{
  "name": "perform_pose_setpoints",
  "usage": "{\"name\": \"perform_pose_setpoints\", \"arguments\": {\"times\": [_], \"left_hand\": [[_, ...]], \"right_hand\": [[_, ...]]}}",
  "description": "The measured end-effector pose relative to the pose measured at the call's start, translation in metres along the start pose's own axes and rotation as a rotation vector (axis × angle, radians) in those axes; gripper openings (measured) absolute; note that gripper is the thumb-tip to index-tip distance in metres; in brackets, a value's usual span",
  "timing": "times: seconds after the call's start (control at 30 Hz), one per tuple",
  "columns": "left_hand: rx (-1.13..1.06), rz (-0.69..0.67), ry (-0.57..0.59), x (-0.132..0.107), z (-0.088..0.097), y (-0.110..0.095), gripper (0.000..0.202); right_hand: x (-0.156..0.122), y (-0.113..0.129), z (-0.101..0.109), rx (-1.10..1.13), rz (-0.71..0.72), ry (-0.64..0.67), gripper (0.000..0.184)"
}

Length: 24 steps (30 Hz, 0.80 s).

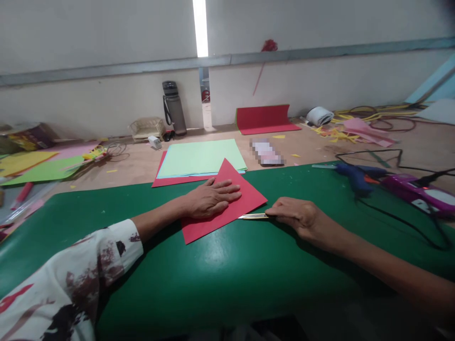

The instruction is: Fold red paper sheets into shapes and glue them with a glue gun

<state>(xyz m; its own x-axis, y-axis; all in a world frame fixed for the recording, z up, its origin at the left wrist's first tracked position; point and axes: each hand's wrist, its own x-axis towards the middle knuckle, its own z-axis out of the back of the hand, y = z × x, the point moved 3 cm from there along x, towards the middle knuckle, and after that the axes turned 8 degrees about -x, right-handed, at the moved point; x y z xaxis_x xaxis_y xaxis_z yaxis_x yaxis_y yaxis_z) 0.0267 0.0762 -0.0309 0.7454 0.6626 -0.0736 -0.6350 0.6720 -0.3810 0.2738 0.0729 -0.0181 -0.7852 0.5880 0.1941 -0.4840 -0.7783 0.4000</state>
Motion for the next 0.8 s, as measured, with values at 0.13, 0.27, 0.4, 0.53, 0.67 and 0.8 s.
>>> {"name": "perform_pose_setpoints", "arguments": {"times": [0.13, 0.27, 0.4, 0.53, 0.67, 0.8], "left_hand": [[0.006, 0.004, -0.006, 0.000, 0.000, 0.000, 0.049], [0.016, 0.008, 0.002, 0.000, 0.000, -0.001, 0.049], [0.014, 0.008, -0.001, 0.000, 0.001, -0.002, 0.049], [0.020, 0.015, 0.003, 0.000, 0.001, -0.002, 0.049], [0.022, 0.016, 0.012, 0.001, 0.001, -0.002, 0.049], [0.026, 0.008, 0.001, 0.000, 0.000, -0.001, 0.049]], "right_hand": [[0.003, 0.003, -0.002, -0.007, 0.032, 0.000, 0.027], [0.005, 0.007, -0.003, -0.024, 0.047, 0.011, 0.028], [0.007, 0.012, -0.004, -0.067, 0.083, 0.003, 0.029], [0.010, 0.016, -0.007, -0.083, 0.120, 0.020, 0.028], [0.011, 0.019, -0.009, -0.085, 0.111, 0.029, 0.027], [0.013, 0.023, -0.011, -0.090, 0.152, 0.027, 0.027]]}}
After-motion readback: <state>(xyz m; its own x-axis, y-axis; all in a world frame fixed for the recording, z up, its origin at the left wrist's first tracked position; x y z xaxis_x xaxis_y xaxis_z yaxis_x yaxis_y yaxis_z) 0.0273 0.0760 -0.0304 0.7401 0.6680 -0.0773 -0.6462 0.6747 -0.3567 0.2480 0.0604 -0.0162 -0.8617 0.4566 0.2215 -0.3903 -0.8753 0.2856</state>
